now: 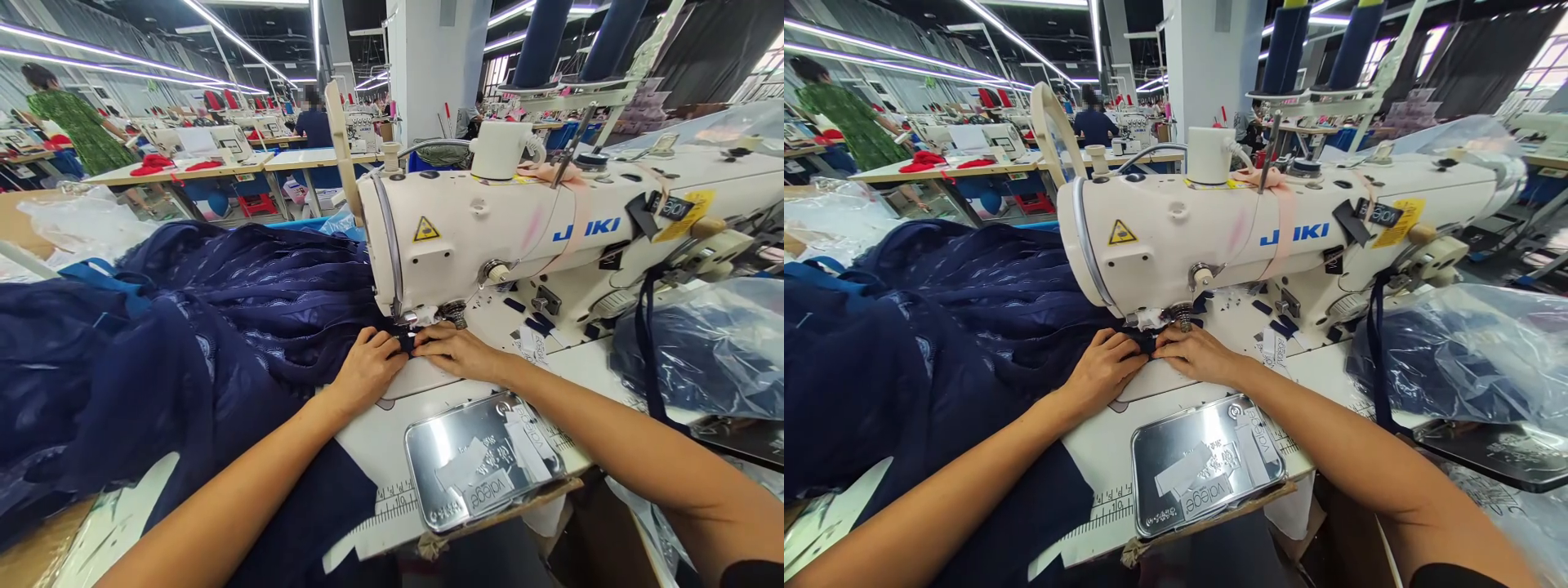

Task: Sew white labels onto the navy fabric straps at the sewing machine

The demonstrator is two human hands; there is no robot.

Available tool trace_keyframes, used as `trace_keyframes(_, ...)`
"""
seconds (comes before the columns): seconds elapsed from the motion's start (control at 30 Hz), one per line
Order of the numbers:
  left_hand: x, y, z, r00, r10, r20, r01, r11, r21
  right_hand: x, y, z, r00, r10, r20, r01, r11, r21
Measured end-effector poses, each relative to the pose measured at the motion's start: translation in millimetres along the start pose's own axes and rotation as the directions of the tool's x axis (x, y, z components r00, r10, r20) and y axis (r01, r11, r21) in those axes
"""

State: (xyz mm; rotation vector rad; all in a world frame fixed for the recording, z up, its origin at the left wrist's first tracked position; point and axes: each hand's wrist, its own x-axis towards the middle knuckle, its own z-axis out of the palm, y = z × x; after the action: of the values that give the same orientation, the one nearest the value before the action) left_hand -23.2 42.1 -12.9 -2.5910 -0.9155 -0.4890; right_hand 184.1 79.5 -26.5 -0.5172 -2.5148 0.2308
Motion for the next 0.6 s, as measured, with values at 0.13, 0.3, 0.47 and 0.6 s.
trace_keyframes(0.13, -8, 0, -8, 0.996, -0.013, 0.084, 0.017, 0.998, -0.054, -1, -7, -2, 0.998, -0.042, 0.04, 0.049, 0.982, -0.184)
trace_keyframes(0.3, -13, -3, -15, 0.977, -0.023, 0.213, 0.053, 0.99, -0.133, -2, -10, -1, 0.998, -0.052, 0.039, 0.06, 0.97, -0.234)
trace_keyframes(0.47, -12, -6, -13, 0.969, -0.032, 0.244, 0.073, 0.984, -0.161, -2, -10, -2, 0.998, -0.062, 0.009, 0.062, 0.972, -0.226)
trace_keyframes(0.6, -11, -6, -13, 0.97, -0.038, 0.239, 0.079, 0.983, -0.165, -2, -9, -2, 0.998, -0.062, -0.004, 0.06, 0.977, -0.206)
